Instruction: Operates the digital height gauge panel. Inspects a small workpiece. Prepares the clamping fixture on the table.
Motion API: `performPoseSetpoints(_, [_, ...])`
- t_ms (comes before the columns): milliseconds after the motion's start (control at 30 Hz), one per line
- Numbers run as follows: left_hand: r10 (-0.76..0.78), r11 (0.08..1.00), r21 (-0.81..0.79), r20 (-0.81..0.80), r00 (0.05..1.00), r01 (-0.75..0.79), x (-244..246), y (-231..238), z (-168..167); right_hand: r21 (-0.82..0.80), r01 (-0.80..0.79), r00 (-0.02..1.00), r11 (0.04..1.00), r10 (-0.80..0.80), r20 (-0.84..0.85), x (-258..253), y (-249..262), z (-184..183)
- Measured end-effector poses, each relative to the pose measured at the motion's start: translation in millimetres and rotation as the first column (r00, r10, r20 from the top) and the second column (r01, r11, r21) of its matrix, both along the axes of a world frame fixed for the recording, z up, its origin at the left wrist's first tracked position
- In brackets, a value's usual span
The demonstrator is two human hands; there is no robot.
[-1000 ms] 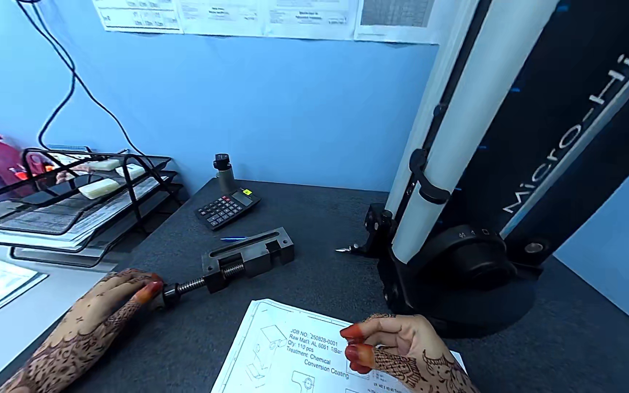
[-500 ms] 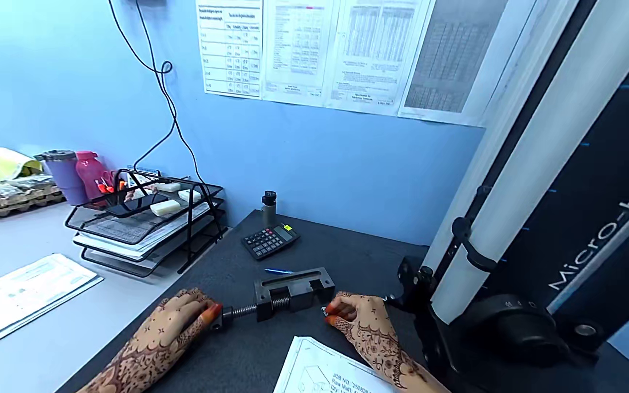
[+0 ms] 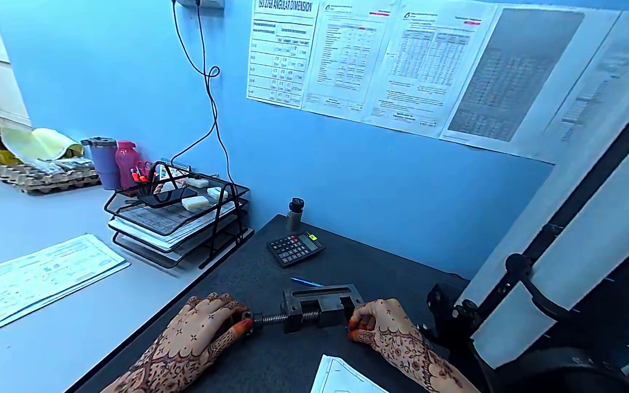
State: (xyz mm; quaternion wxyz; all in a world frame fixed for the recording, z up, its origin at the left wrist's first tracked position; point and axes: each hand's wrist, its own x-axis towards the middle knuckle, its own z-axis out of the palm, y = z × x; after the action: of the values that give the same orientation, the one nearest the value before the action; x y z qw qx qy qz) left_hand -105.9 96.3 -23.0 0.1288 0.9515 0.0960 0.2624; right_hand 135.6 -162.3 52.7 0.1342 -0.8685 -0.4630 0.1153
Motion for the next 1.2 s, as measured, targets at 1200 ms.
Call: performPoseSetpoints(1200, [-0.043,0.995,0.092,0.18,0.983,0.027,5.8,-6.3,-10.5,0.451,-0.334,0.758,0.828,-0.049,0.65,3.2,-15.5,-82.1])
